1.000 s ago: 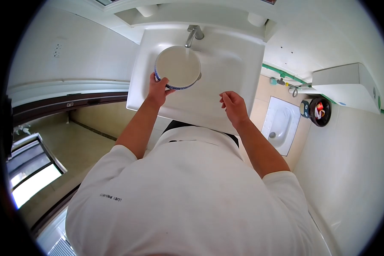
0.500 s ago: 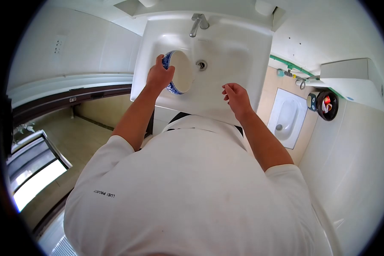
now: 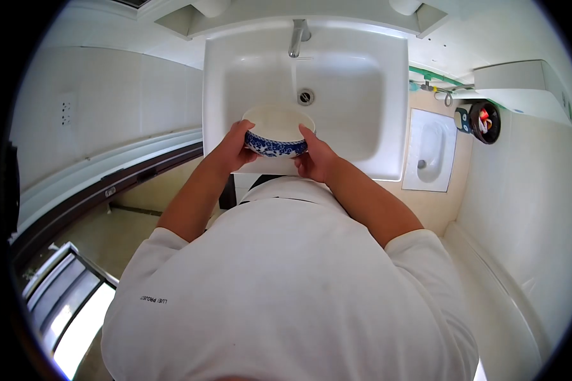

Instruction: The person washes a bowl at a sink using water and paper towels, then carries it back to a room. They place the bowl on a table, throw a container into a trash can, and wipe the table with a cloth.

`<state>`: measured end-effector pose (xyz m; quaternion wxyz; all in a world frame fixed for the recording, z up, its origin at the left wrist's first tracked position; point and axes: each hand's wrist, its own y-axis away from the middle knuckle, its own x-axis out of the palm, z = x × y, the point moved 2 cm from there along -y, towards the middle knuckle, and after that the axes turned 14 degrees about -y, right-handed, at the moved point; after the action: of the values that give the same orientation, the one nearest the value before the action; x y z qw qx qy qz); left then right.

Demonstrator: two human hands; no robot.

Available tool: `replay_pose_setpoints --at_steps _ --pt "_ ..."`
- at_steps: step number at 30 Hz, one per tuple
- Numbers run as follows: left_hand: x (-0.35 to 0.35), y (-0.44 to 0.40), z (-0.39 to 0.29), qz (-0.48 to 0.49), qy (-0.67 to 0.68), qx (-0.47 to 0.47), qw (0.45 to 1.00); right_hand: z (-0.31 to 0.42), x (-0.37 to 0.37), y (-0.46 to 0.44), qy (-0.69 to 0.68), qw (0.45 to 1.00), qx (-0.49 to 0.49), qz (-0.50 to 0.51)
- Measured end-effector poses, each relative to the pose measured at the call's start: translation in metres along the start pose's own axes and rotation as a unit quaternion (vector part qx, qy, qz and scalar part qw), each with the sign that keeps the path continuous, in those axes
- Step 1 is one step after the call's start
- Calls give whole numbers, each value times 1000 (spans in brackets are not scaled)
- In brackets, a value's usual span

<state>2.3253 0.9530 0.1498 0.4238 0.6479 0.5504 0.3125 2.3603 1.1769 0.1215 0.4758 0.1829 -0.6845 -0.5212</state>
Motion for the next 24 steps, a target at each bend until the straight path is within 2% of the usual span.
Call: replay_pose_setpoints --at_steps 3,5,7,9,11,12,14,15,16,17,18,19,20,22,24 --pt "-8 -6 7 72 40 -21 996 -6 4 5 -2 999 28 -22" --pt "-10 -8 8 117 71 -4 991 0 11 10 39 996 -61 -54" --pt "-10 -14 9 159 105 17 982 3 17 17 57 993 -70 -82" --pt "-9 -19 14 204 118 -55 970 -1 21 24 73 989 -73 -106" --pt "-10 -15 11 207 112 -79 969 1 27 28 23 989 30 -145" --pt "-11 -14 10 204 102 -108 968 3 34 32 27 988 24 -148" --pt "-16 -15 12 225 107 -88 965 2 44 44 64 986 -47 -146" --pt "-19 -15 10 230 110 -51 966 2 44 44 87 985 -89 -118" --pt "-21 -15 10 234 113 -14 965 -1 44 43 87 984 -91 -123" --pt "-22 -16 10 237 114 -11 965 -3 46 43 75 984 -88 -132" --pt "-21 -16 10 246 125 -55 960 -2 49 42 65 984 -86 -139" --pt "-22 -17 10 253 135 -99 953 -4 43 35 40 985 -37 -163" --pt "-24 -18 10 254 136 -95 953 -4 42 32 42 985 -41 -163" --pt "-28 -16 10 230 107 -157 954 -7 44 33 31 988 31 -150" --pt "-30 -11 9 228 120 -128 958 -9 47 34 38 987 14 -156"
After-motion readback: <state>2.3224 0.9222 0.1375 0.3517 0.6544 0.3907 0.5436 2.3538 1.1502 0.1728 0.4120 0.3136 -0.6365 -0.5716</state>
